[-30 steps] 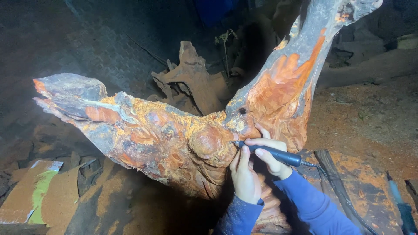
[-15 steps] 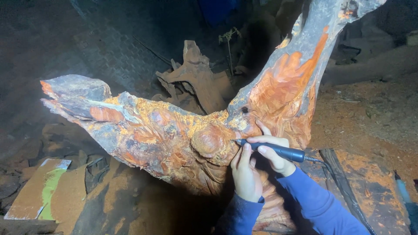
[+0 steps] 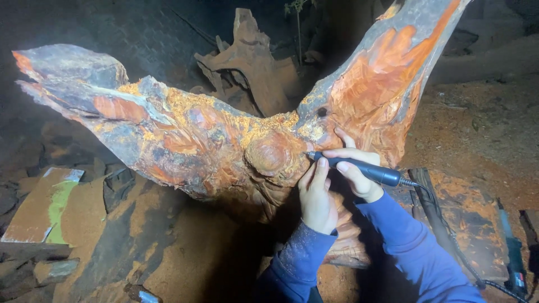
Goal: Using a handheld rotary tool to carve intricate details into a large wooden sculpture.
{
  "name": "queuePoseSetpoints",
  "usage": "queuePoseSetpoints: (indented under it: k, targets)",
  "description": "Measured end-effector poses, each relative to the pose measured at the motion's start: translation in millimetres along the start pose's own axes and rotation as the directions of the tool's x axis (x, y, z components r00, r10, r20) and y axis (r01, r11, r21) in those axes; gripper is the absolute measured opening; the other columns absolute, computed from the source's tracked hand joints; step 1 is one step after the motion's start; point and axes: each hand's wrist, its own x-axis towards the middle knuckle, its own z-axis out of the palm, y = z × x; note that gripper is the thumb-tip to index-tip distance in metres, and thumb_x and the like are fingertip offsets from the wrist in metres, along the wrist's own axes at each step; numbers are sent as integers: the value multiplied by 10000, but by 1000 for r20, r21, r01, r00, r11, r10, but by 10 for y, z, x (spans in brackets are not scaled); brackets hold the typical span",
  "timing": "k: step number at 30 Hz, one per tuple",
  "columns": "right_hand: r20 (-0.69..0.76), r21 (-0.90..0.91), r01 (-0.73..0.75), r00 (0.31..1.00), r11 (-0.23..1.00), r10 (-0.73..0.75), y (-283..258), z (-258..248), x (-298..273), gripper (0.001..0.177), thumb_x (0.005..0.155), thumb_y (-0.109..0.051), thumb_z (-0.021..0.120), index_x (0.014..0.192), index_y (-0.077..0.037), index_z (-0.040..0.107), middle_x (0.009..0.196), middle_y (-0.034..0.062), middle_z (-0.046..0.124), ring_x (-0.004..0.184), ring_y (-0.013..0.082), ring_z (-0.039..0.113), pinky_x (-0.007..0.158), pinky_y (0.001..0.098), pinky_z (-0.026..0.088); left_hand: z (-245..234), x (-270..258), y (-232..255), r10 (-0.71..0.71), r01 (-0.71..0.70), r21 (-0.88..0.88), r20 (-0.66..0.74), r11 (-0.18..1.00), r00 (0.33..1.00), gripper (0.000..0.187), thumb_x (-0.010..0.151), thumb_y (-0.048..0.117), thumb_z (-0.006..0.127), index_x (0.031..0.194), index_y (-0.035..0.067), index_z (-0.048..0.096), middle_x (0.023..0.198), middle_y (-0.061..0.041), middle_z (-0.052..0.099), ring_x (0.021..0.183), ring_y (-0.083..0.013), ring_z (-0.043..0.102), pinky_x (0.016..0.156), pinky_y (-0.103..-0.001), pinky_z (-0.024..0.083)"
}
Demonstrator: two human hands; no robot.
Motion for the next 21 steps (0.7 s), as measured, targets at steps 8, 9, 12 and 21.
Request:
queuePoseSetpoints:
  k: [8,9,12,21]
  targets:
    - [-165,21,53,985,998,-49,-347,-16,-442,482,840,-293,635,1024,142,732,970,220,758,1127,423,672,1099,500,486,-178,-171,-338,45,-8,-170,218,985,975,276,917,151,739,1182,75,757,1154,-33,728,1084,-144,615,1078,-379,441]
    - [-177,0,72,982,997,-71,-435,-9,-514,513,843,-309,617,1031,159,711,969,248,756,1062,460,699,1060,517,514,-233,-211,-413,27,40,-235,278,971,960,292,928,115,717,1213,51,739,1168,-55,722,1075,-153,618,1062,-366,483]
    - [-171,-67,111,978,992,-120,-456,-126,-769,466,725,-222,668,952,181,716,919,278,743,978,446,728,1034,545,543,-497,-172,-599,-87,289,-347,495,892,864,477,1018,222,630,1427,-14,559,1213,-87,629,1150,-191,600,1044,-403,535]
    - [162,-443,226,972,868,-170,-1066,513,-665,431,725,-304,774,939,71,792,808,170,773,739,355,772,781,515,616,-922,-377,33,-44,281,-384,523,880,851,156,975,120,655,1047,17,748,870,-74,665,774,-149,600,546,-198,511]
